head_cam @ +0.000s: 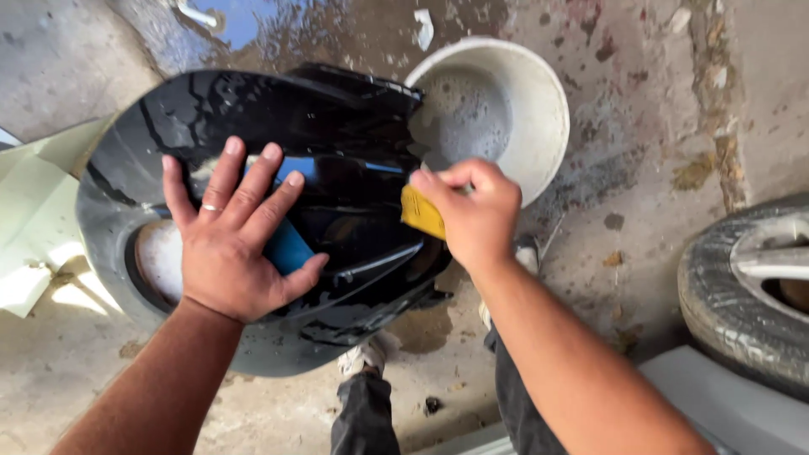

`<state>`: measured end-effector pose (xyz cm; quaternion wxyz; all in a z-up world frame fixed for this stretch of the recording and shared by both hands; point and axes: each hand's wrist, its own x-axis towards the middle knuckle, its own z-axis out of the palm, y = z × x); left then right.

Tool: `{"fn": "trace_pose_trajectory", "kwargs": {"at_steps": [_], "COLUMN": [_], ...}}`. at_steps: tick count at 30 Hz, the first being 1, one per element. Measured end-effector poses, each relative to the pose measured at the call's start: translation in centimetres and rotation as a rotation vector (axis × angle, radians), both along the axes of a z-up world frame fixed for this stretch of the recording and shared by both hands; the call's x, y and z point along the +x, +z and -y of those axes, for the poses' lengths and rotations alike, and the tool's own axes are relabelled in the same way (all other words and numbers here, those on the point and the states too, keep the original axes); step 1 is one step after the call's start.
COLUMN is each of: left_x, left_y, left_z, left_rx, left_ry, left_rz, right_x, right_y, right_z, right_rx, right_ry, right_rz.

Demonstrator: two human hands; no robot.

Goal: The person sits on the ground and scrubs a black motorcycle part with a yellow sponge and soapy water from a bucket. They repeatedly dip the sponge into the bucket and wipe the surface of the part.

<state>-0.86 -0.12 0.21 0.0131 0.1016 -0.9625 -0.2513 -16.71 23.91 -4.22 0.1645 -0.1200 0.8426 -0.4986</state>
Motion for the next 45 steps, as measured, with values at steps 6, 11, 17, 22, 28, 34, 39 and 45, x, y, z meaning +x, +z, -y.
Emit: {"fn": "trace_pose_trajectory", "kwargs": {"at_steps": [6, 11, 17, 22, 28, 34, 39, 45], "left_x": [-0.3, 0.0, 0.0, 0.2, 0.2, -0.1, -0.1, 0.0], "left_y": [0.0, 0.1, -0.1, -0.1, -0.1, 0.2, 0.1, -0.1], "left_z": [0.2, 0.1, 0.1, 0.3, 0.2, 0.1, 0.1, 0.0], "left_rx": [-0.019, 0.002, 0.001, 0.014, 0.020, -0.008, -0.004, -0.009], "left_ry": [0.009, 0.006, -0.001, -0.007, 0.002, 0.006, 0.014, -0.001], "left_rz": [-0.005, -0.008, 0.006, -0.010, 0.002, 0.008, 0.007, 0.017], "right_x": [0.3, 1.0, 0.0, 2.8, -0.3, -0.7, 1.3, -2.8], "right_y": [-0.6, 0.3, -0.7, -0.2, -1.3, -0.7, -0.6, -2.8], "right_z": [-1.5, -1.0, -1.1, -3.7, -0.7, -0.1, -3.1, 1.4], "right_rx": [0.047, 0.004, 0.111, 0.092, 0.022, 0.133, -0.078, 0.133], "right_ry": [0.075, 0.006, 0.018, -0.095, 0.052, 0.002, -0.040, -0.167], "right_rz": [-0.044, -0.020, -0.006, 0.260, 0.047, 0.143, 0.352, 0.354]}}
